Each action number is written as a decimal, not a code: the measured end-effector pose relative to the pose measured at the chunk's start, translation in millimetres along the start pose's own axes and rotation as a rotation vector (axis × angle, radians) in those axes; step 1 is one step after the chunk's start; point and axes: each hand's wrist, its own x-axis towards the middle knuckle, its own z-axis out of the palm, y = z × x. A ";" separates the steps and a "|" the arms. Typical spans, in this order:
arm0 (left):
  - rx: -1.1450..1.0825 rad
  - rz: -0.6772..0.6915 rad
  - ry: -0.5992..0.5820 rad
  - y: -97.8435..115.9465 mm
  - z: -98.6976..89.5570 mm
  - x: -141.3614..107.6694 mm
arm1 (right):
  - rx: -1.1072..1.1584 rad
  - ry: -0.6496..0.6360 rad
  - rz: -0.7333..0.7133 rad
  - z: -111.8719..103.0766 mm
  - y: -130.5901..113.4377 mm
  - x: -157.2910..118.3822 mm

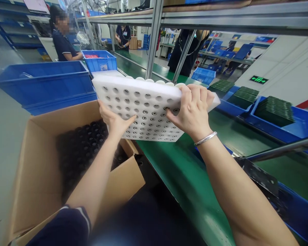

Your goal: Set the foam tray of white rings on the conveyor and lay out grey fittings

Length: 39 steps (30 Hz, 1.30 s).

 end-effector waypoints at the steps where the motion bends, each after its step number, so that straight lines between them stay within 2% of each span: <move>1: -0.072 0.063 0.000 -7.0 -9.2 3.9 | -0.003 -0.018 -0.012 -1.1 0.8 1.1; 3: -0.282 0.070 -0.077 -16.6 -26.9 17.3 | -0.009 -0.044 -0.032 -2.6 2.2 3.5; 4: -0.323 0.080 -0.063 -18.1 -34.2 26.8 | -0.010 -0.053 -0.036 -3.1 2.9 4.6; 6: -0.272 0.166 -0.044 -14.1 -44.1 49.6 | -0.012 -0.070 -0.035 -3.8 3.9 6.3; 10: -0.165 0.323 -0.015 7.7 -46.7 93.4 | -0.017 -0.110 -0.040 -9.1 3.2 7.7; 13: -0.155 0.366 -0.007 18.5 -42.1 106.8 | -0.031 -0.144 -0.055 -14.8 -6.2 10.6; 17: -0.178 0.389 0.103 20.7 -37.5 99.3 | -0.042 -0.196 -0.115 -9.3 -33.2 20.1; 22: -0.214 0.430 0.202 20.0 -34.5 92.1 | -0.048 -0.127 -0.109 15.6 -56.2 31.0; 28: -0.249 0.423 0.205 23.6 -33.1 88.1 | 0.016 -0.117 -0.075 27.1 -57.0 34.4; 32: -0.249 0.421 0.220 26.3 -35.6 79.6 | 0.005 -0.028 -0.009 39.8 -63.7 34.4; 35: -0.226 0.408 0.172 29.6 -42.0 73.1 | 0.027 0.012 0.014 45.7 -64.6 34.2; 39: -0.151 0.371 0.101 32.1 -49.4 69.1 | 0.134 -0.066 -0.064 36.1 -54.4 30.5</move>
